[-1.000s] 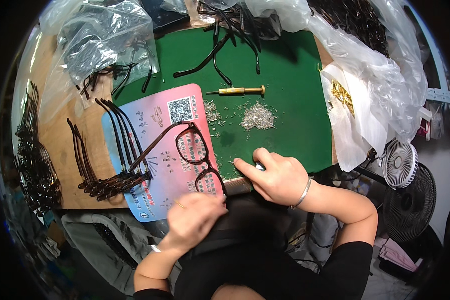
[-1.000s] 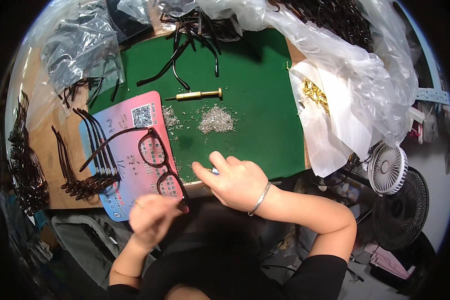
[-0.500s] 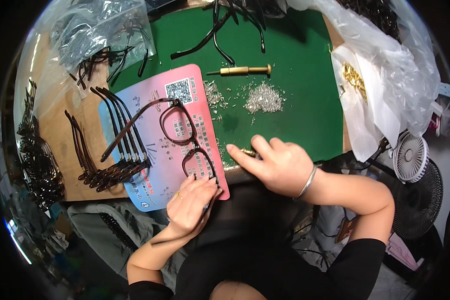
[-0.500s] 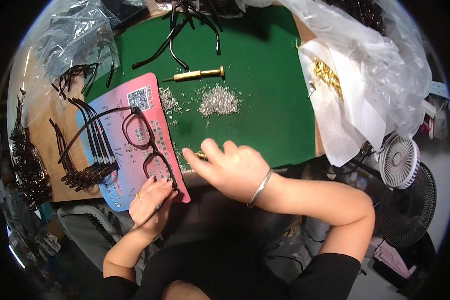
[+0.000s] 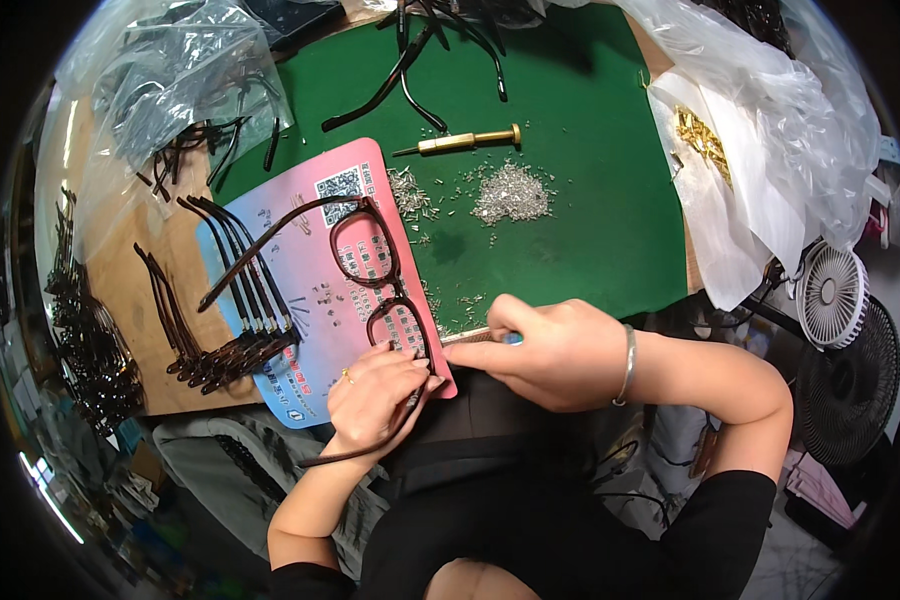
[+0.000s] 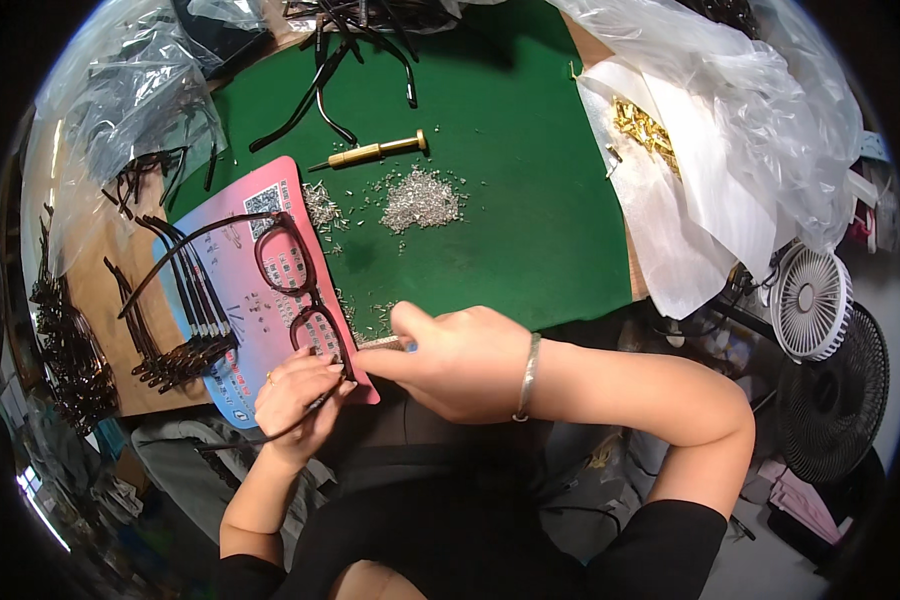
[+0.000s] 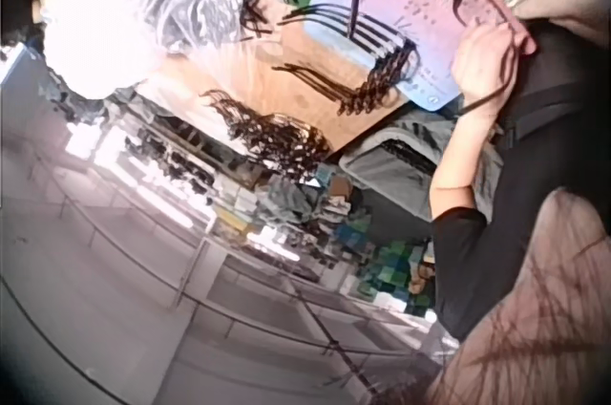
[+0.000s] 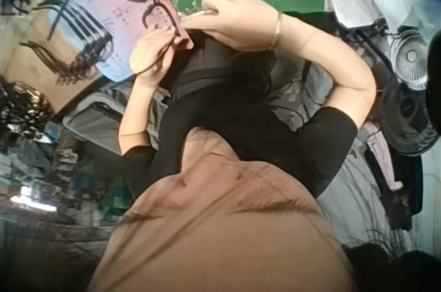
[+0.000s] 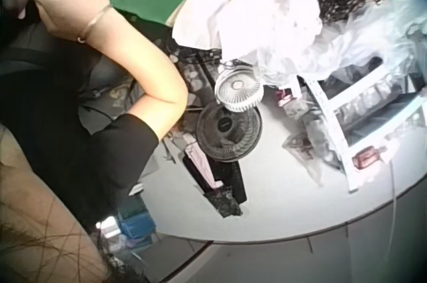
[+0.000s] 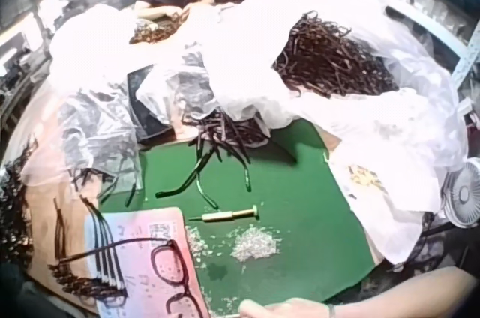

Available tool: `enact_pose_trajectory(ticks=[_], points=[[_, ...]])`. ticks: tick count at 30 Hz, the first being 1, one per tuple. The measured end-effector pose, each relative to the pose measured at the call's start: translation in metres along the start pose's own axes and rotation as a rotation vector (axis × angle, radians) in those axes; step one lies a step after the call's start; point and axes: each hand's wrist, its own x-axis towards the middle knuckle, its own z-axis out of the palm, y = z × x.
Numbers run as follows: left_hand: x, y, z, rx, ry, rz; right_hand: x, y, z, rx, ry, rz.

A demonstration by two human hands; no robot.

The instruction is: The person assembles eyeglasses by inserting small metal pins into the temples and frame using a brass tool. They repeatedly pick up frames, insert pins, and place the assembled glasses on a pink card on the table.

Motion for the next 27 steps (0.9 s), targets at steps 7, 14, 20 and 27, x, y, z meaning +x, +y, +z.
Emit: enact_pose_trajectory(ticks=[7,14,20,27], points=[[0.0,-0.003,0.007,0.068,0.053,0.027,0.003,-0.003,0.009,-0.05,0.022,0.008],[-0.001,-0.004,0.008,0.07,0.065,0.024,0.007,-0.005,0.01,-0.125,-0.02,-0.017],[-0.002,-0.006,0.009,0.076,0.079,0.036,0.012,-0.001,0.013,-0.143,-0.062,-0.07],[0.0,-0.006,0.009,0.075,0.082,0.043,0.018,0.001,0.013,-0.165,-0.072,-0.088]])
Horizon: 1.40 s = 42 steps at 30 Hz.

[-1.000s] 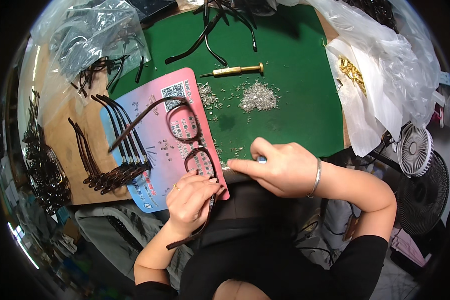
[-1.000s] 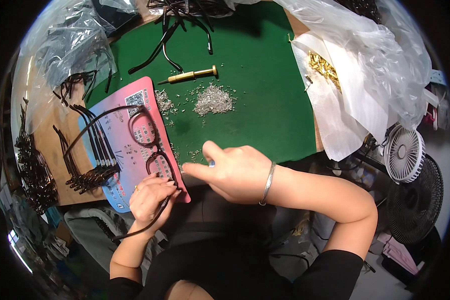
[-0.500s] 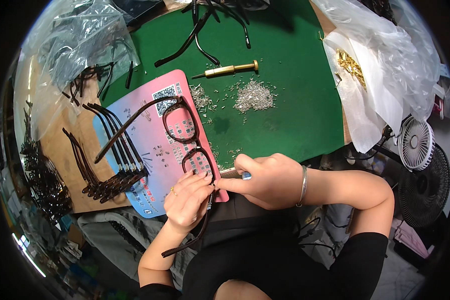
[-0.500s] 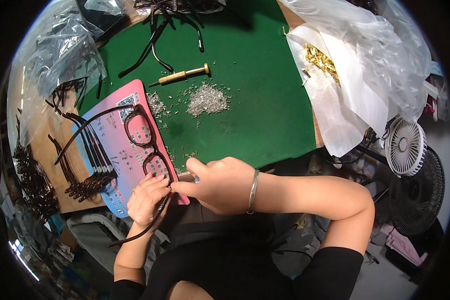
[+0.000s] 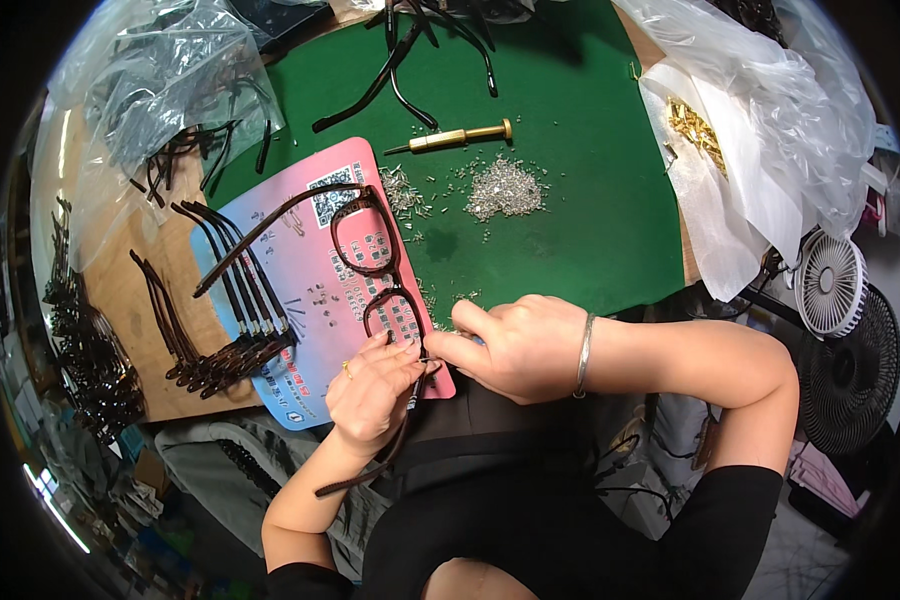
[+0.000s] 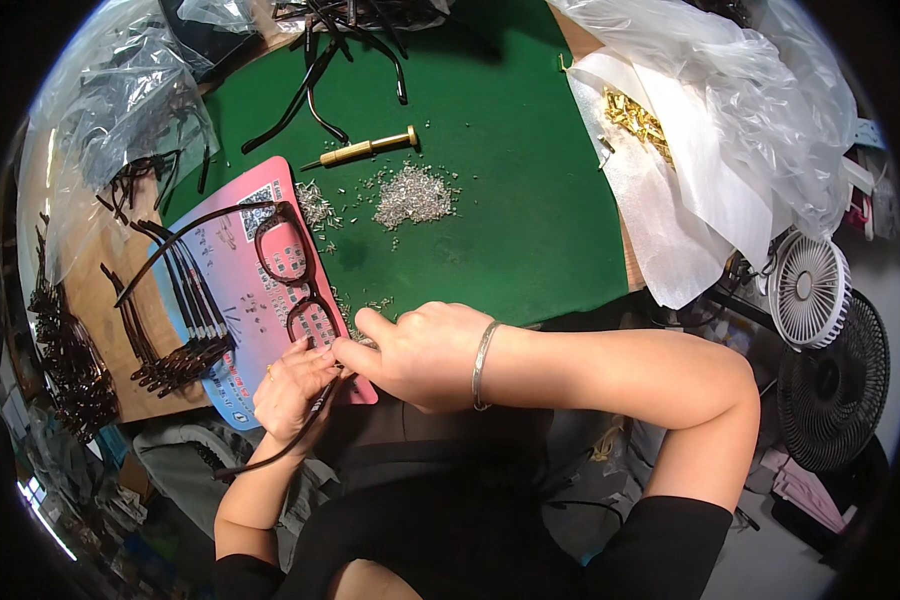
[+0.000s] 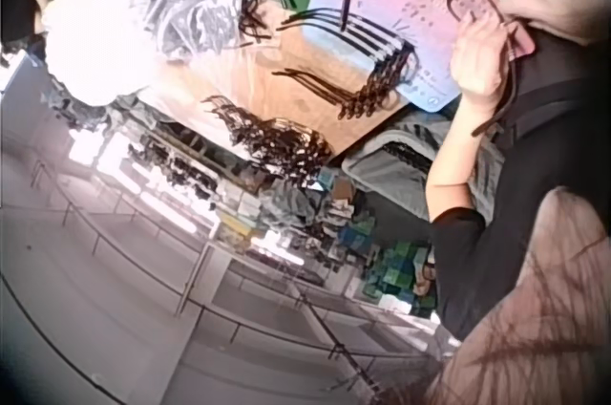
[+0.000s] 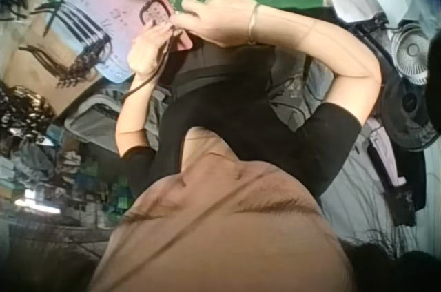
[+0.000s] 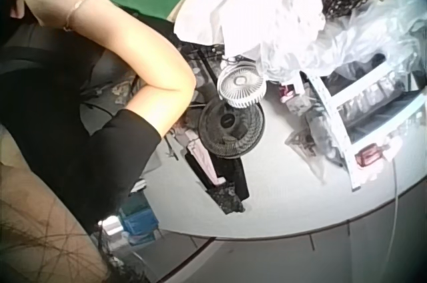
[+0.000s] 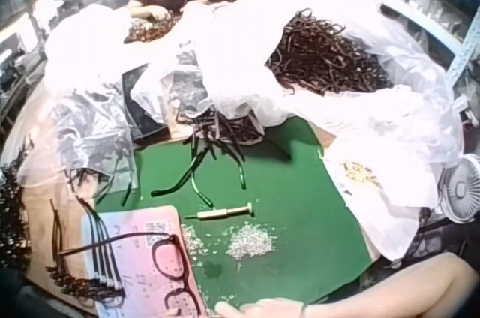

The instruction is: The person assembles eyeglasses by inserting small metal pins into the temples and frame using a brass tool. They repeatedly pick up frames, insert pins, and place the assembled glasses on a pink card on the table.

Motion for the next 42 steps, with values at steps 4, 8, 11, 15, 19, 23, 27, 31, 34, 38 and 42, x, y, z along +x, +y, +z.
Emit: enact_pose_trajectory(ticks=[4,8,11,15,19,23,27,31,34,38,42], points=[[-0.004,-0.002,0.002,-0.05,-0.013,-0.036,0.0,-0.001,0.001,-0.057,0.035,-0.003],[0.001,0.002,-0.005,-0.011,-0.035,-0.063,-0.01,-0.005,-0.004,-0.104,0.105,-0.032],[0.007,0.003,-0.016,-0.275,0.012,-0.247,-0.023,-0.006,-0.028,0.04,0.147,0.141],[0.039,0.01,-0.051,-0.41,0.17,-0.223,-0.021,0.003,-0.018,0.07,0.113,0.154],[-0.005,0.025,-0.151,-1.333,0.431,-0.209,-0.024,0.008,-0.019,0.165,0.086,0.132],[-0.048,0.043,-0.226,-1.307,0.189,-0.622,-0.021,0.011,-0.024,0.182,0.097,0.162],[-0.037,0.049,-0.212,-0.647,0.301,-0.958,-0.013,0.01,-0.02,0.158,0.07,0.136],[0.017,0.033,-0.163,-0.024,0.234,-0.997,-0.018,0.011,-0.019,0.106,0.095,0.122],[0.028,0.008,-0.115,0.634,-0.083,-0.404,-0.019,0.01,-0.021,0.123,0.108,0.139],[0.023,-0.008,-0.108,0.656,-0.341,-0.376,-0.025,0.01,-0.021,0.132,0.119,0.153],[-0.009,-0.042,-0.142,0.574,-0.378,-0.462,-0.016,0.009,-0.025,0.152,0.085,0.168]])
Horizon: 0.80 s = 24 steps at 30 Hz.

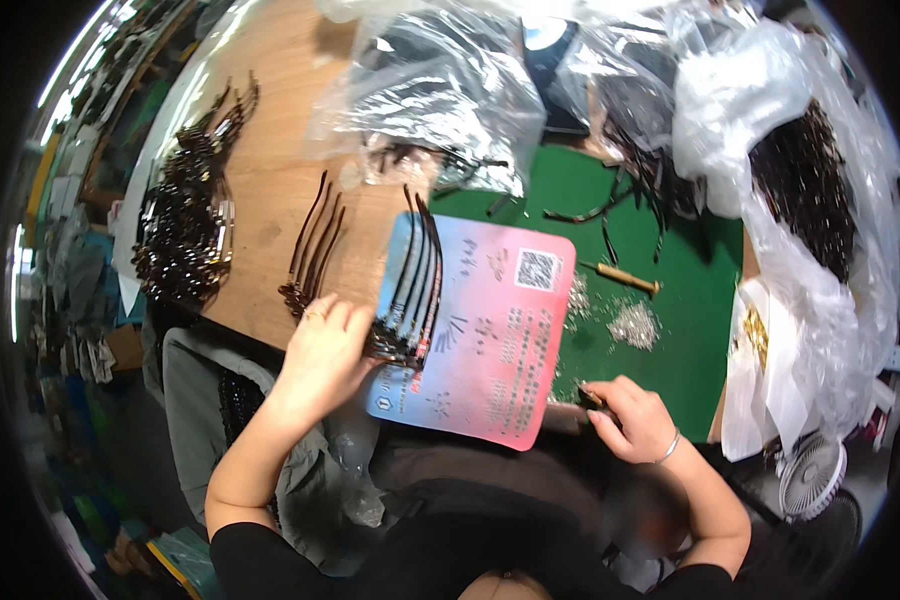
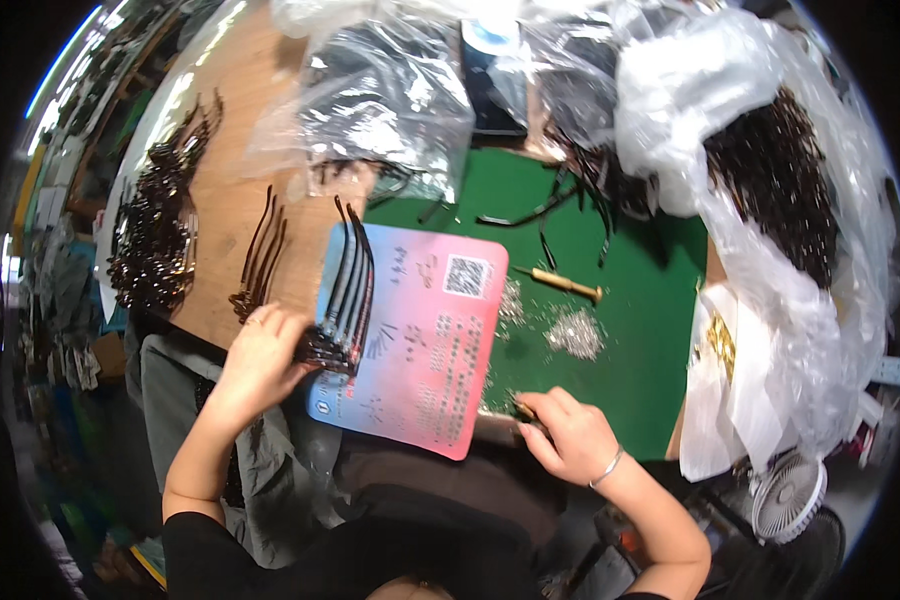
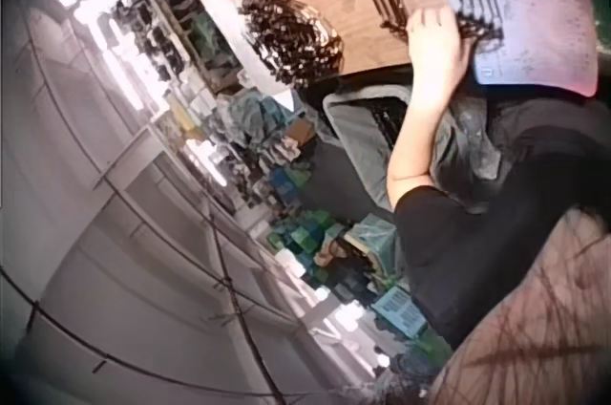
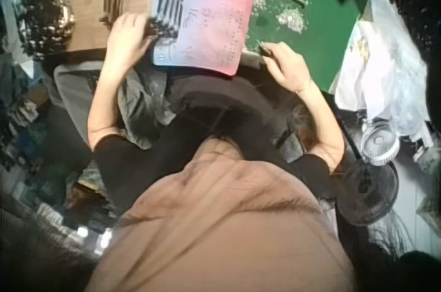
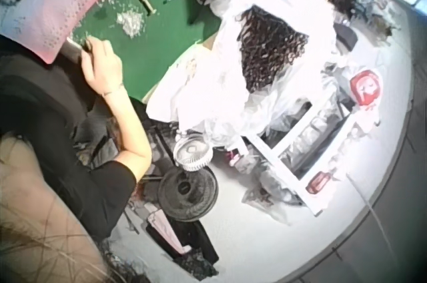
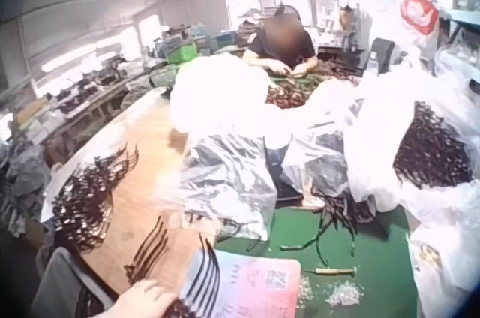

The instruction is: The person assembles eyeglasses by inserting small metal pins into the temples and frame using a brass tool. They repeatedly pick up frames, insert pins, and place the assembled glasses on a pink card on the table.

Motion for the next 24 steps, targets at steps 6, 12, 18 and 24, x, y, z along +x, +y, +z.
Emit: enact_pose_trajectory(ticks=[6,12,18,24], points=[[-0.043,-0.02,0.018,0.186,0.352,0.049,0.002,-0.005,0.003,0.033,-0.02,0.089],[-0.001,-0.163,-0.047,0.691,0.537,-0.199,0.002,-0.006,0.004,0.019,0.036,0.065],[0.009,-0.23,-0.053,0.777,-0.13,-0.674,-0.002,-0.002,0.003,0.029,0.068,0.1],[0.061,-0.125,-0.055,0.239,-0.221,-0.382,0.002,0.0,0.001,0.05,0.079,0.147]])
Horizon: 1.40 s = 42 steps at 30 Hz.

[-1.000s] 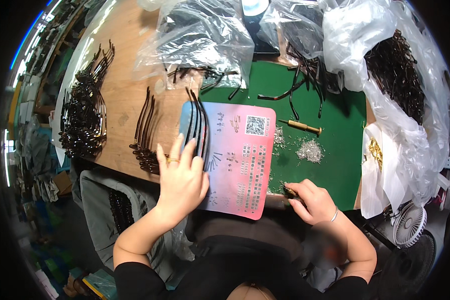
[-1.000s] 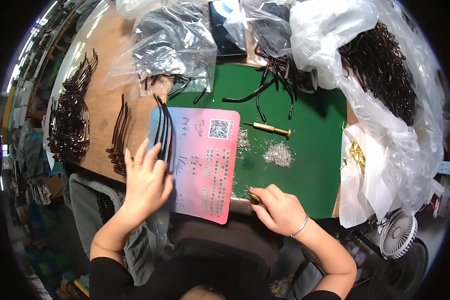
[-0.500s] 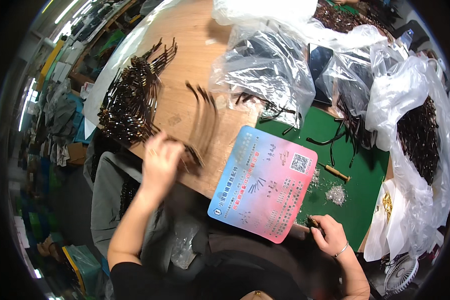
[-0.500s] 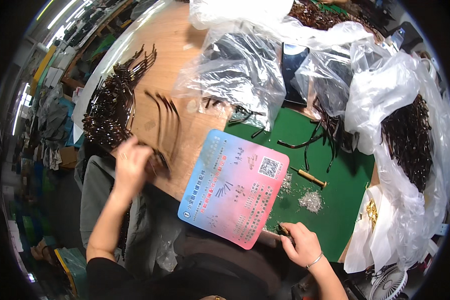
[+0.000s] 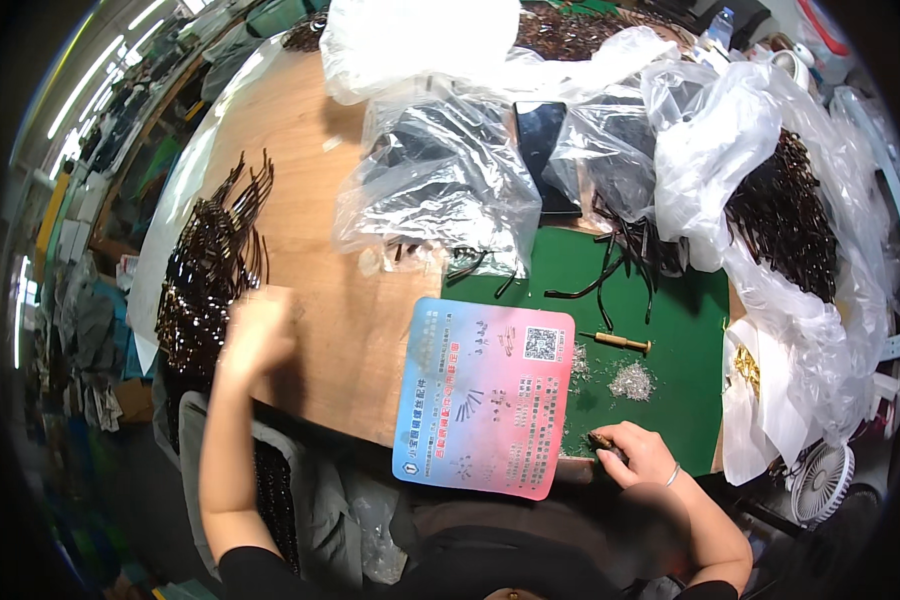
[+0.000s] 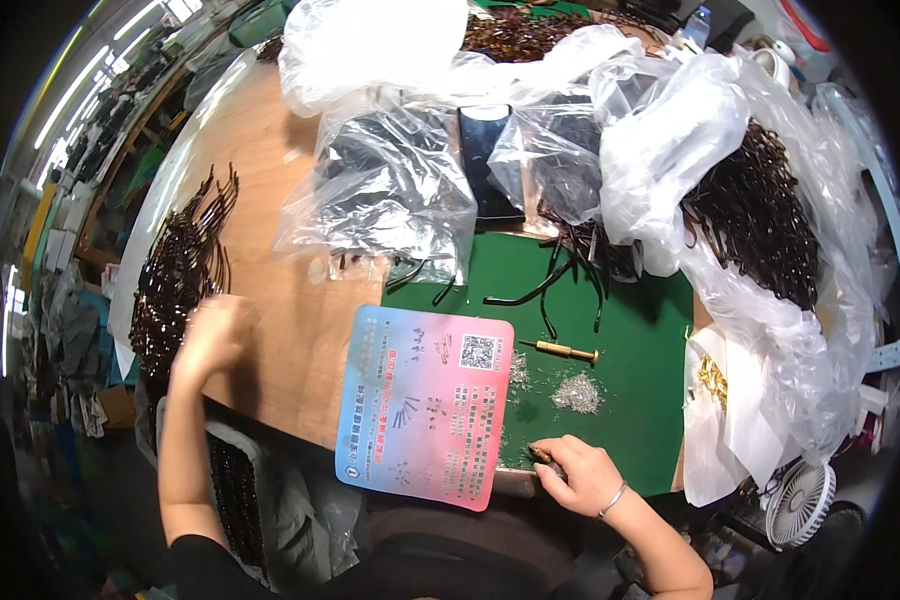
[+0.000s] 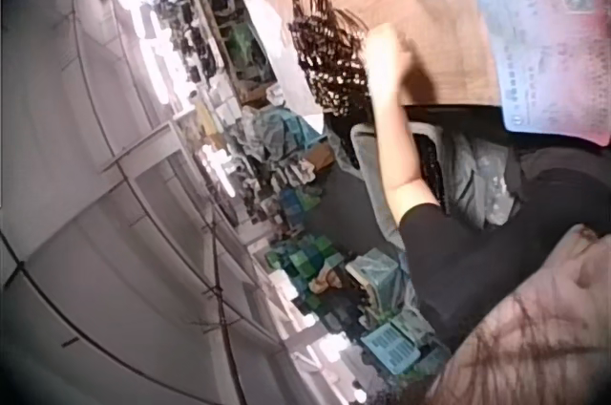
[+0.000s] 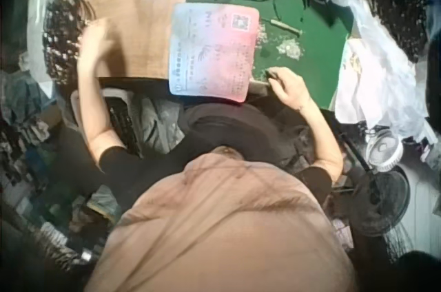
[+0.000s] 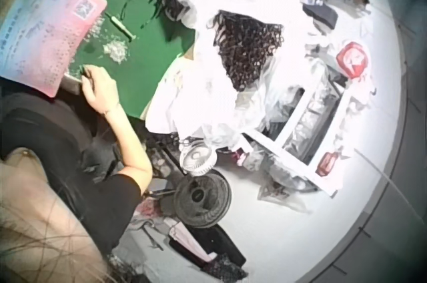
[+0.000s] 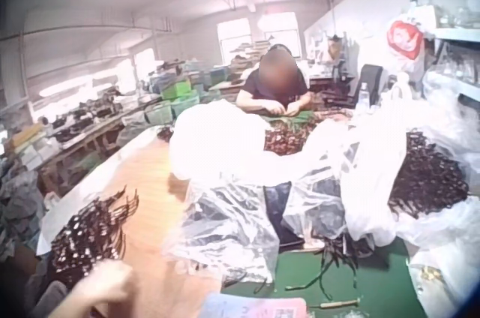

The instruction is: The person assembles eyeglasses by inserting small metal pins into the temples and frame using a brass tool. They repeatedly pick up frames, insert pins, and place the assembled glasses on a pink card on the table.

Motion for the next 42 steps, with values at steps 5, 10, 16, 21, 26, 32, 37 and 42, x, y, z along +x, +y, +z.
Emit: enact_pose_trajectory(ticks=[5,10,16,21,26,32,37,42], points=[[0.066,0.132,0.008,-0.485,0.737,0.348,0.004,-0.002,0.003,0.035,-0.025,-0.021],[0.13,0.166,0.016,-0.218,0.845,0.275,-0.009,0.009,0.0,0.05,-0.011,-0.037],[0.085,0.153,0.019,-0.032,0.679,0.39,-0.009,0.02,0.001,0.213,0.016,-0.086],[-0.003,0.177,-0.004,-0.624,0.609,0.439,-0.035,0.033,-0.041,0.28,0.168,0.179],[-0.052,0.211,0.004,-1.061,0.132,0.496,-0.003,0.065,-0.111,-0.194,0.445,0.461],[-0.081,0.25,0.003,-1.202,0.038,0.566,0.046,0.13,-0.115,-0.416,0.574,0.583],[-0.084,0.246,0.024,-1.269,-0.213,0.56,0.027,0.129,-0.127,-0.227,0.529,0.412],[-0.097,0.259,0.021,-1.523,-0.46,0.45,-0.012,0.025,-0.132,0.518,0.241,0.527]])
